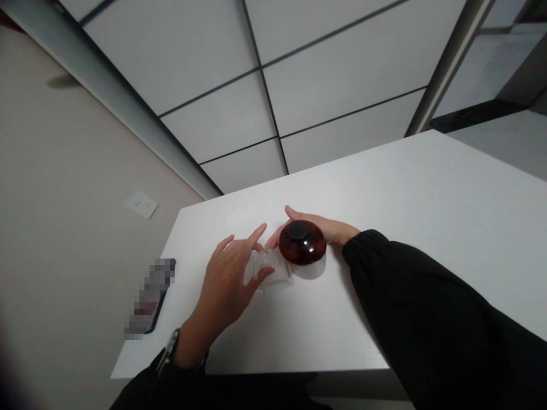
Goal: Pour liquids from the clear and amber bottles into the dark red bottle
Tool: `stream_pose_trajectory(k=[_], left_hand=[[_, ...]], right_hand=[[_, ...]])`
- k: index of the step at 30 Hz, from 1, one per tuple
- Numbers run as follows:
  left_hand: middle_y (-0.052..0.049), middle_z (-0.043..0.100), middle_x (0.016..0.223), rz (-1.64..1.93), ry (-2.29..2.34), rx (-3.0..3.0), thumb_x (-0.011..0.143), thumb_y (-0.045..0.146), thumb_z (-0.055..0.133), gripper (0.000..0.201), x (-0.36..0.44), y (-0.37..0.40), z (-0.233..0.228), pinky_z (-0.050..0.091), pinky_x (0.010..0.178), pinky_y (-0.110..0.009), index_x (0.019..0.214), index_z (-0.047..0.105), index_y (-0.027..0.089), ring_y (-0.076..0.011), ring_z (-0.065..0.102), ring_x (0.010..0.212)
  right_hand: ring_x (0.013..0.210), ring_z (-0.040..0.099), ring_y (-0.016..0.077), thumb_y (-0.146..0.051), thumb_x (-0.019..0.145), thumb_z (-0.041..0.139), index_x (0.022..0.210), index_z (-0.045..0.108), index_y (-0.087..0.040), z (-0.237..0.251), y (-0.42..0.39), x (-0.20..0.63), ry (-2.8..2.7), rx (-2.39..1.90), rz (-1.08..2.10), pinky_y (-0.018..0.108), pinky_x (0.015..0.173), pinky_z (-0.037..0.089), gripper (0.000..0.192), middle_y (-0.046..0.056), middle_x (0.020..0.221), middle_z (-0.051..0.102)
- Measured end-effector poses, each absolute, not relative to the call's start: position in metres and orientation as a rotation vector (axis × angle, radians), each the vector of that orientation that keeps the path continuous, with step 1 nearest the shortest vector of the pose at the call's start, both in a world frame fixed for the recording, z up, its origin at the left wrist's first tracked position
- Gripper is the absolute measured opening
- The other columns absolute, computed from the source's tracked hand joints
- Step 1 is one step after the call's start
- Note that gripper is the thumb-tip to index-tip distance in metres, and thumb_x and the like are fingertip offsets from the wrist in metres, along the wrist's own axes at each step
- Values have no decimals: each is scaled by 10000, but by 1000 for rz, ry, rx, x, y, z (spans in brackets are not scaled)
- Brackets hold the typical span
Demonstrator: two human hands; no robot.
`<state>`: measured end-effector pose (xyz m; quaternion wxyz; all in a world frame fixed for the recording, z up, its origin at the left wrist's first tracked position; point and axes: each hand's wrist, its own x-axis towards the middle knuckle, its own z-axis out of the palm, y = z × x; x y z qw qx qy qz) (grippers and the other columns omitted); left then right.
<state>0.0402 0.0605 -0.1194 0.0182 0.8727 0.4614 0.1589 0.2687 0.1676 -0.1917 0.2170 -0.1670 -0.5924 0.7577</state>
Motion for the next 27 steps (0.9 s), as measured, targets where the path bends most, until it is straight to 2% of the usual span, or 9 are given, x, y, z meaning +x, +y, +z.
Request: stream_pose_trajectory(k=[5,11,16,19,23,27], left_hand=[[-32,786,1152,550,1414,2659,918,192,780,785,41,61,-120,508,1103,-545,1571,349,261,-258,733,1095],[-41,796,1074,568,1466,2632,866,214,854,769,41,62,-119,604,862,-426,1516,445,243,-253,749,947],[-41,798,1092,542,1468,2629,897,205,817,709,43,61,-118,616,835,-406,1510,464,254,-251,753,958],[-39,785,1148,521,1440,2645,898,233,827,819,40,61,-117,609,943,-445,1572,365,281,-249,748,1020],[-30,765,1162,455,1374,2692,775,312,950,1144,28,60,-109,493,1139,-579,1642,203,318,-282,724,1111],[17,783,1079,398,1370,2661,740,228,970,1253,17,58,-101,427,1179,-637,1659,129,356,-294,705,1171]], right_hand=[[1161,695,301,-916,907,368,944,813,-201,-193,168,268,-1645,-495,2107,508,1192,392,843,125,1078,806],[1113,707,296,-898,926,358,938,817,-223,-185,161,269,-1635,-547,2070,508,1198,387,816,112,1036,814],[1093,708,289,-891,916,417,937,828,-200,-188,162,269,-1626,-536,2047,489,1183,405,804,111,1036,811],[1047,720,282,-917,889,422,904,823,-193,-195,166,269,-1606,-530,2101,488,1152,438,827,107,1002,813],[1124,709,285,-906,909,394,953,822,-187,-202,170,269,-1622,-503,2095,486,1173,421,838,114,1084,811],[1186,691,300,-881,935,383,974,816,-158,-199,168,269,-1630,-482,2065,496,1188,397,843,146,1170,796]])
